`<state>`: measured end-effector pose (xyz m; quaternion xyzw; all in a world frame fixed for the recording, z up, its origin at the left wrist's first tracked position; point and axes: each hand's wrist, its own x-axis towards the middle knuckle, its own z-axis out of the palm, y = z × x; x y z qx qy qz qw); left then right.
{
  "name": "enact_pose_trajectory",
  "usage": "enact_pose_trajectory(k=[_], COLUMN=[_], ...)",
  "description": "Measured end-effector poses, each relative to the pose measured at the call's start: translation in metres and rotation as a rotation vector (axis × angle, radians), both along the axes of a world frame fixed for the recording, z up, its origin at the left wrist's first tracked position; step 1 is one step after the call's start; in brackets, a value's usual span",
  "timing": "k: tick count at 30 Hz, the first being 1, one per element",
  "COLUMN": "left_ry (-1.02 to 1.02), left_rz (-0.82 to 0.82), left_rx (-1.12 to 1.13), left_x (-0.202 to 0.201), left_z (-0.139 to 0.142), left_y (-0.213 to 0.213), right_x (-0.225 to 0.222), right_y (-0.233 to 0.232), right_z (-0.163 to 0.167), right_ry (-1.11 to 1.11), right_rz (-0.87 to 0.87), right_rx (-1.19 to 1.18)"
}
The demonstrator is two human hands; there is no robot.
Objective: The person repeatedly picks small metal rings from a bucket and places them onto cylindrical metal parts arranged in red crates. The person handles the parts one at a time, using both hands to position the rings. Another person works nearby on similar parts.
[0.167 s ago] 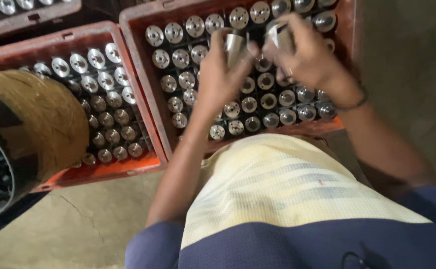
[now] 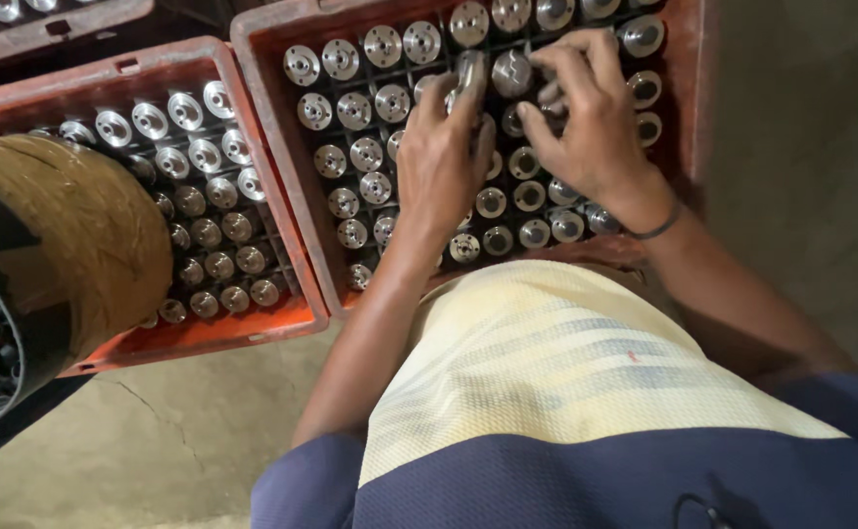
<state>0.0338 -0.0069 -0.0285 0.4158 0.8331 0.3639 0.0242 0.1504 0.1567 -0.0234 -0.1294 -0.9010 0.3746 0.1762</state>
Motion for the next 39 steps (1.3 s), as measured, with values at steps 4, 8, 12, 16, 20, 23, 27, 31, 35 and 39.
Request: enact_pose_trajectory(k=[4, 8, 12, 16, 20, 23, 27, 31, 35, 39], left_ry=[-0.264, -0.202, 0.016, 0.144, 0.166, -0.333, -1.15, -0.321, -0.19, -0.109], left_rz=[0.079, 0.094, 0.087, -0.014, -0.118, -0.056, 0.146, -0.011, -0.045, 0.002], left_rx=[0.098, 0.071, -0.196, -0.363, -0.165, 0.193, -0.043, -0.037, 0.069, -0.171], left_x=[0.024, 0.038, 0.041, 0.043, 0.009, 0.006, 0.024, 0.045, 0.057, 0.061], left_z=[0.0, 0.005, 0.004, 0.0, 0.016, 0.037, 0.049, 0.053, 0.047, 0.035], left_y=[-0.012, -0.008, 0.005, 0.021, 0.004, -0.014, 0.004, 0.013, 0.007, 0.007], right_x=[0.023, 0.04, 0.044, 0.046, 0.038, 0.045, 0.052, 0.047, 0.056, 0.064], right_y=[0.004, 0.003, 0.002, 0.008, 0.035, 0.043, 0.026, 0.016, 0.015, 0.019], right_z=[0.003, -0.008, -0.021, -0.027, -0.007, 0.016, 0.038, 0.047, 0.046, 0.026], right_ry=[-0.07, -0.112, -0.201, -0.177, 0.11, 0.18, -0.037, -0.167, -0.143, -0.196], right_rz=[-0.037, -0.039, -0.057, -0.008, 0.017, -0.088, -0.057, 0.007, -0.041, 0.002], right_rx=[0.067, 0.297, 0.472, 0.485, 0.387, 0.02, -0.001, 0.069, -0.118, 0.407])
